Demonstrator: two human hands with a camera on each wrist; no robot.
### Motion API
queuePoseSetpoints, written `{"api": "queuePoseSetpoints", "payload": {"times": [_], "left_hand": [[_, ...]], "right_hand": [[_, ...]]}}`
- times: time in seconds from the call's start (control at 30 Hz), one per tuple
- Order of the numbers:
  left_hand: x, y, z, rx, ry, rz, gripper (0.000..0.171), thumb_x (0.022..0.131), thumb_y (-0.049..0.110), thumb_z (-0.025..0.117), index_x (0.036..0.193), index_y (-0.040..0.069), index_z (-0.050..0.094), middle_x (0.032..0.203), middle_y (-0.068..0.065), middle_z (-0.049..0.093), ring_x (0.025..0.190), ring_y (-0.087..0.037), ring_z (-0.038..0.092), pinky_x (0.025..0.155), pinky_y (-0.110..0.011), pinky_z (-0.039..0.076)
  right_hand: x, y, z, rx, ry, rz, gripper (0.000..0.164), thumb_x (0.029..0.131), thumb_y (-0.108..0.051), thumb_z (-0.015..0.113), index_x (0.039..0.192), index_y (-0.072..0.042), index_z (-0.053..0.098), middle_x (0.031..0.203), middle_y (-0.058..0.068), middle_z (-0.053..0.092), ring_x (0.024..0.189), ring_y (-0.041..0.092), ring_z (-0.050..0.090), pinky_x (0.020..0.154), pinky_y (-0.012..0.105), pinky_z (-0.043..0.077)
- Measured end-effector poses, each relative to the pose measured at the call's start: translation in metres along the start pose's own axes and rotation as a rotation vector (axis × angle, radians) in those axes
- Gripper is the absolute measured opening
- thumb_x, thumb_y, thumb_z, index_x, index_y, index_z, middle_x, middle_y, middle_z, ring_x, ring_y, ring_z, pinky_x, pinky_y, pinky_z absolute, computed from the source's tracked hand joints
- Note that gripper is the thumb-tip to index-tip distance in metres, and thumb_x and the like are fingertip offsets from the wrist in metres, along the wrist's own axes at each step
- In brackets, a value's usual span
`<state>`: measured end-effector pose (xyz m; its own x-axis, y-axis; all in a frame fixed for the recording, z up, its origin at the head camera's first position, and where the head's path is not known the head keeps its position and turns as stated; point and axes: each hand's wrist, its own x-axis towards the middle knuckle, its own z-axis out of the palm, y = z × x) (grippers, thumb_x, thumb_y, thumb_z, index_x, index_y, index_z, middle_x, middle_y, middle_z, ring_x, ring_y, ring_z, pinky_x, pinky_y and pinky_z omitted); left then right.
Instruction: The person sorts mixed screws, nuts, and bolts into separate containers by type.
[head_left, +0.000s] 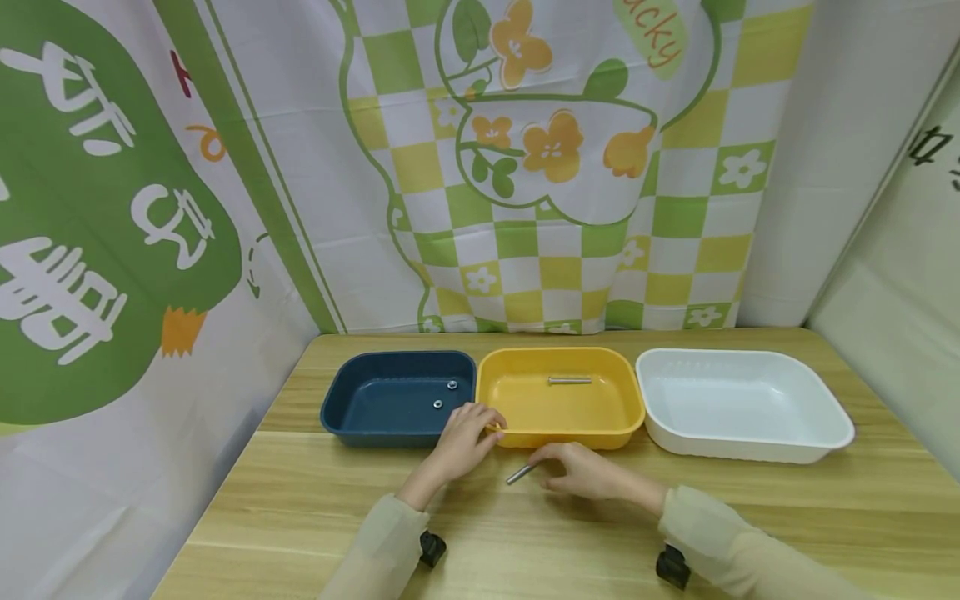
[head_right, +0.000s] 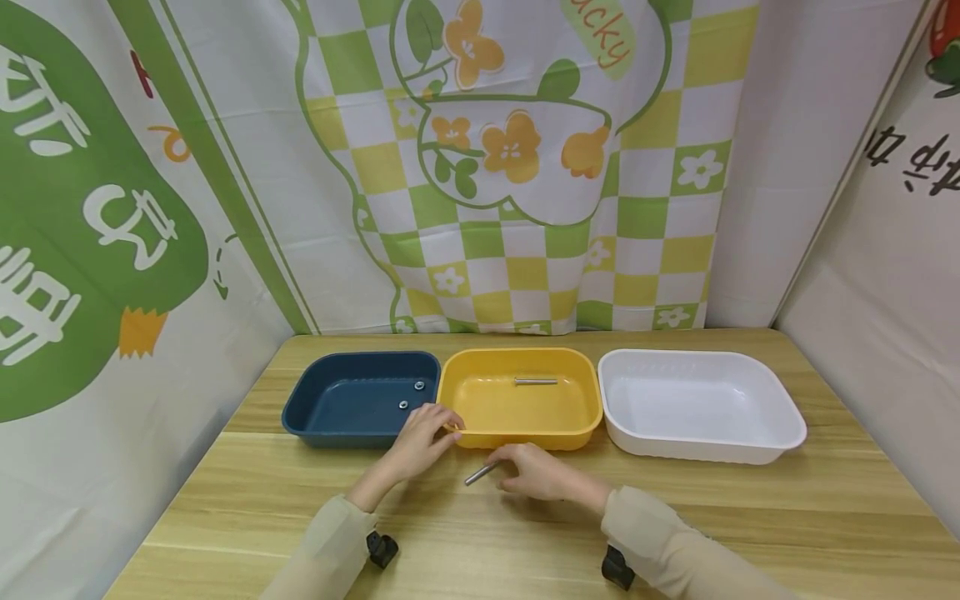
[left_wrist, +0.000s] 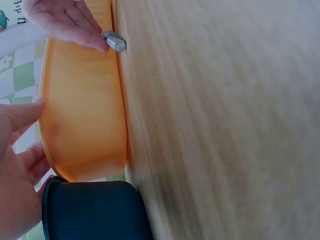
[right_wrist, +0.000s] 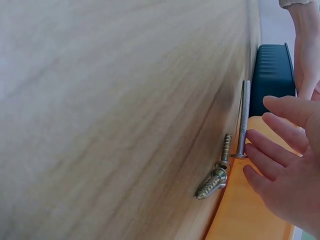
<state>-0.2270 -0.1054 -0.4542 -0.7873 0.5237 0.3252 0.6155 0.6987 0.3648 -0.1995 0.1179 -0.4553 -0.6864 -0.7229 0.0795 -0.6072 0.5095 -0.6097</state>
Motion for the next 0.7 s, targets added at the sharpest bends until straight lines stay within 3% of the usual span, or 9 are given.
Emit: {"api": "queuePoseSetpoints", "payload": {"times": [0.43, 0.7], "left_hand": [[0.0004, 0.0006, -0.0007, -0.004, -0.015, -0.022, 0.011, 0.087, 0.024, 0.056, 0.094, 0.016, 0.059, 0.087, 0.004, 0.053, 0.091, -0.015, 0.045, 0.09, -0.038, 0.031], [0.0002, 0.0014, -0.0011, -0.005, -0.02, -0.021, 0.011, 0.086, 0.023, 0.056, 0.094, 0.016, 0.059, 0.088, 0.003, 0.054, 0.093, -0.015, 0.045, 0.091, -0.037, 0.031]], "right_hand": [[-0.0001, -0.0028, -0.0008, -0.013, 0.047, -0.044, 0.025, 0.073, 0.004, 0.061, 0.098, 0.003, 0.062, 0.095, 0.012, 0.062, 0.09, 0.025, 0.058, 0.079, 0.036, 0.046], [0.0019, -0.0003, 0.0017, -0.031, 0.042, -0.095, 0.022, 0.07, 0.006, 0.063, 0.091, 0.001, 0.064, 0.087, 0.008, 0.061, 0.08, 0.018, 0.057, 0.07, 0.028, 0.047]]}}
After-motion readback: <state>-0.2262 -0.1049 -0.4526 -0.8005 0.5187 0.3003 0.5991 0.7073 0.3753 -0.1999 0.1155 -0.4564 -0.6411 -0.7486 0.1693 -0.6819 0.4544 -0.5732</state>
